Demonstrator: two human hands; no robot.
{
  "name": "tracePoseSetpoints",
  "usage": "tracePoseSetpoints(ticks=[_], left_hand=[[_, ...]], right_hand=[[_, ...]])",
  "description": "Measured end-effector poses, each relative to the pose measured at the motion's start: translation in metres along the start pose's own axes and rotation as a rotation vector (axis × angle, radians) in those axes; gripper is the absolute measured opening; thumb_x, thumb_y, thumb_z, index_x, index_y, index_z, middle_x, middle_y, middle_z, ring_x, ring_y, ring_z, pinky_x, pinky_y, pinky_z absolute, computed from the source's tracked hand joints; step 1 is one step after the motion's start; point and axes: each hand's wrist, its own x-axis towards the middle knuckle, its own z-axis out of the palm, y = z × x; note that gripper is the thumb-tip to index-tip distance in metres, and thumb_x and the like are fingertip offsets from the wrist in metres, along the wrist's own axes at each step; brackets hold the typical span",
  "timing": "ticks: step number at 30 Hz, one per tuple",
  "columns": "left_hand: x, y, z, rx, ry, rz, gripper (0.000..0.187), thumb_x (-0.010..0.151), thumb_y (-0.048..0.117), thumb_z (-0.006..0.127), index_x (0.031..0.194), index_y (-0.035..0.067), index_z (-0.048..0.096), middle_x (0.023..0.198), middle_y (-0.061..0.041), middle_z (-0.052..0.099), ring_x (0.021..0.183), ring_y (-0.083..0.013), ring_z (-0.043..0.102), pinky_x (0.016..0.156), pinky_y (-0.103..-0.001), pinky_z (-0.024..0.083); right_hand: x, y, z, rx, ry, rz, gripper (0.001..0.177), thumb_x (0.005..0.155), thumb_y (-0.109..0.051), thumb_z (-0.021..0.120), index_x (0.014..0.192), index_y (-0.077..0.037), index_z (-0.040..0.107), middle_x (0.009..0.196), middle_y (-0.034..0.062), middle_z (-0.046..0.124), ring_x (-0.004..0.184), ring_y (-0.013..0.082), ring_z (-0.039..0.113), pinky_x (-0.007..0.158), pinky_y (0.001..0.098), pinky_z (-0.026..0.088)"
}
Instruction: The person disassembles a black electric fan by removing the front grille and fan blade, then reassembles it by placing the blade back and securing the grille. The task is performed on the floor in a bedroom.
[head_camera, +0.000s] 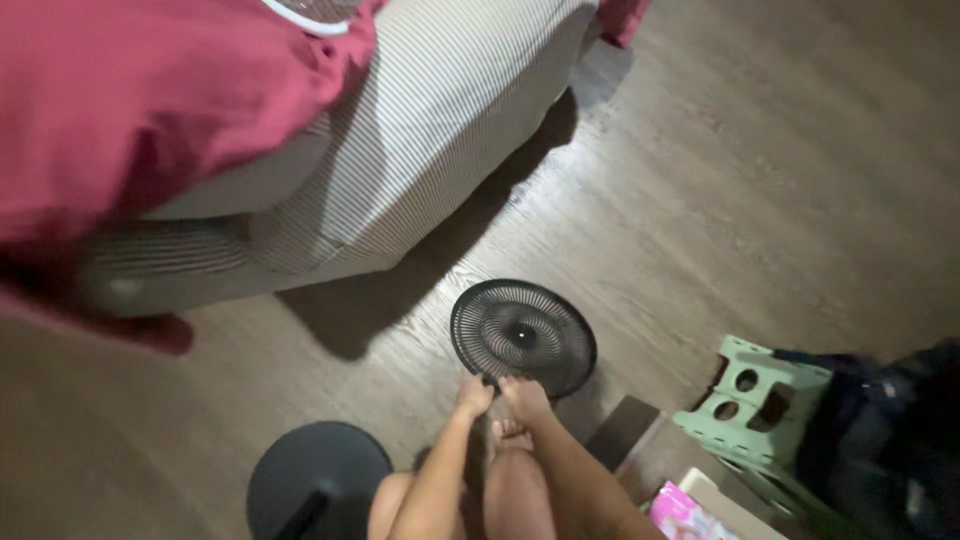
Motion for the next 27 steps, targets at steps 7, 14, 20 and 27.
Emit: tracePoseSetpoints(ticks=[7,14,20,27], left_hand=[[0.093,-0.062,-0.004,-0.181,-0.014,0.165,0.049,0.088,0.032,0.073,0.126,0.002,0.067,0.118,-0.019,0.072,0.109,-0.0302,0.071,0.096,-0.038,0.054],[0.148,-0.123,-0.036,-0.266,0.108,0.090,0.040,0.090,0.031,0.067,0.119,0.004,0.073,0.111,-0.015,0.077,0.104,-0.0258,0.074,0.094,-0.035,0.056],[0.142,-0.125,-0.053,-0.542,0.200,0.181,0.031,0.089,0.019,0.071,0.117,0.005,0.071,0.108,-0.011,0.077,0.101,-0.0180,0.072,0.092,-0.031,0.055],[0.050,-0.093,-0.122,-0.909,0.477,0.060,0.026,0.099,0.024,0.062,0.098,0.001,0.073,0.076,-0.010,0.070,0.066,-0.0174,0.065,0.065,-0.036,0.057]], right_hand=[[0.042,0.054,0.056,-0.065,-0.293,0.016,0.019,0.086,-0.021,0.063,0.098,-0.007,0.067,0.092,0.0180,0.072,0.089,0.0386,0.070,0.077,0.0492,0.056],[0.079,0.087,0.085,-0.141,-0.526,0.038,0.020,0.089,-0.023,0.063,0.097,-0.007,0.070,0.093,0.0191,0.072,0.090,0.0392,0.071,0.079,0.0497,0.056],[0.123,0.087,0.049,-0.157,-0.465,0.048,0.022,0.092,-0.026,0.064,0.096,-0.007,0.072,0.093,0.0201,0.073,0.091,0.0397,0.071,0.081,0.0501,0.056],[0.179,-0.080,-0.058,0.469,0.274,0.166,0.029,0.100,-0.031,0.055,0.100,-0.007,0.072,0.072,0.0183,0.074,0.068,0.0313,0.074,0.068,0.0432,0.057]])
